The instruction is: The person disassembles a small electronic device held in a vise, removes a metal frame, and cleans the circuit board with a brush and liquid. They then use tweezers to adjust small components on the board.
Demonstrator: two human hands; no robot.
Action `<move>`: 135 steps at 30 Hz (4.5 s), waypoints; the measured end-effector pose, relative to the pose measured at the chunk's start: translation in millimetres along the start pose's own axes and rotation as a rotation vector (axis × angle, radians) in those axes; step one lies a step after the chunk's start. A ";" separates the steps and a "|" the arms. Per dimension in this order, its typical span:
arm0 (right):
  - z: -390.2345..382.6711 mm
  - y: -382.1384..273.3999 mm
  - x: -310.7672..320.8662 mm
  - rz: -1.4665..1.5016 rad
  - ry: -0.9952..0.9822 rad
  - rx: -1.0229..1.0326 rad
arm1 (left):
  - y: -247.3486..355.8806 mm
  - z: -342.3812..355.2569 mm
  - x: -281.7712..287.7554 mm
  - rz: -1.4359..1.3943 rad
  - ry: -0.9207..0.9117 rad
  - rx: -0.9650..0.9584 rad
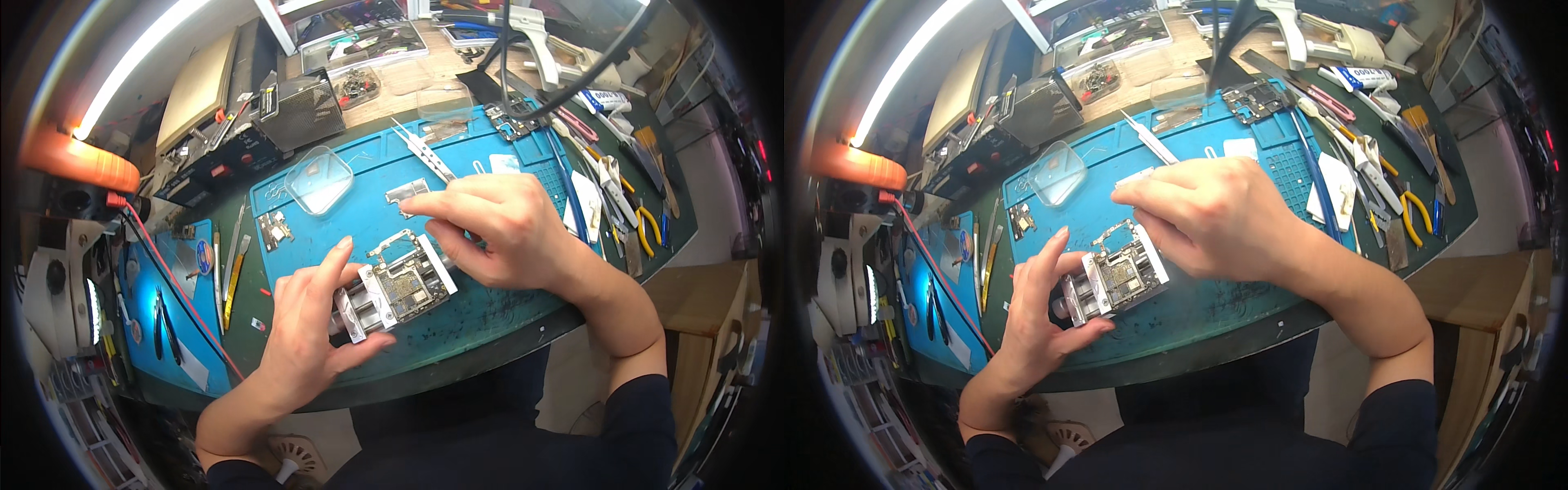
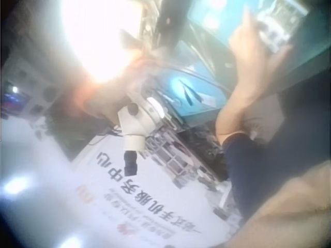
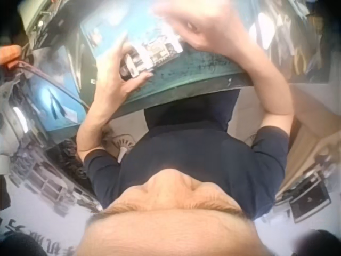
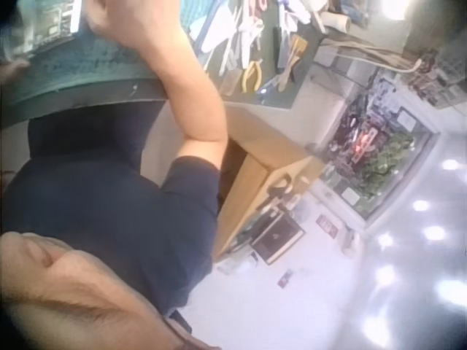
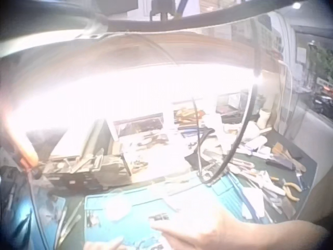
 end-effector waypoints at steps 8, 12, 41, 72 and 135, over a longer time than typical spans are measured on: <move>1.4 -9.0 -7.9 0.022 -0.077 0.054 | 1.7 -0.5 0.9 -0.026 0.025 -0.023; 2.6 -10.9 -10.0 0.014 -0.138 0.061 | 3.3 0.0 0.8 -0.020 0.004 -0.014; 6.8 -24.3 -21.8 0.124 -0.339 0.150 | 0.8 -0.5 2.5 -0.018 -0.044 -0.001; -11.9 -6.6 4.6 0.054 -0.497 -0.036 | 14.5 13.7 -5.2 0.070 0.172 -0.132; -16.2 11.1 -43.8 1.164 -0.243 -0.443 | 8.0 -11.2 27.2 0.017 0.365 -0.168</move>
Point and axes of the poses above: each hand's wrist, its own z-axis towards the middle knuckle, its own x-axis out of the back of the hand, y = z × x, the point moved 9 cm from there along z, towards the middle knuckle, and after that the axes turned 8 degrees about -y, right-handed, at the moved point
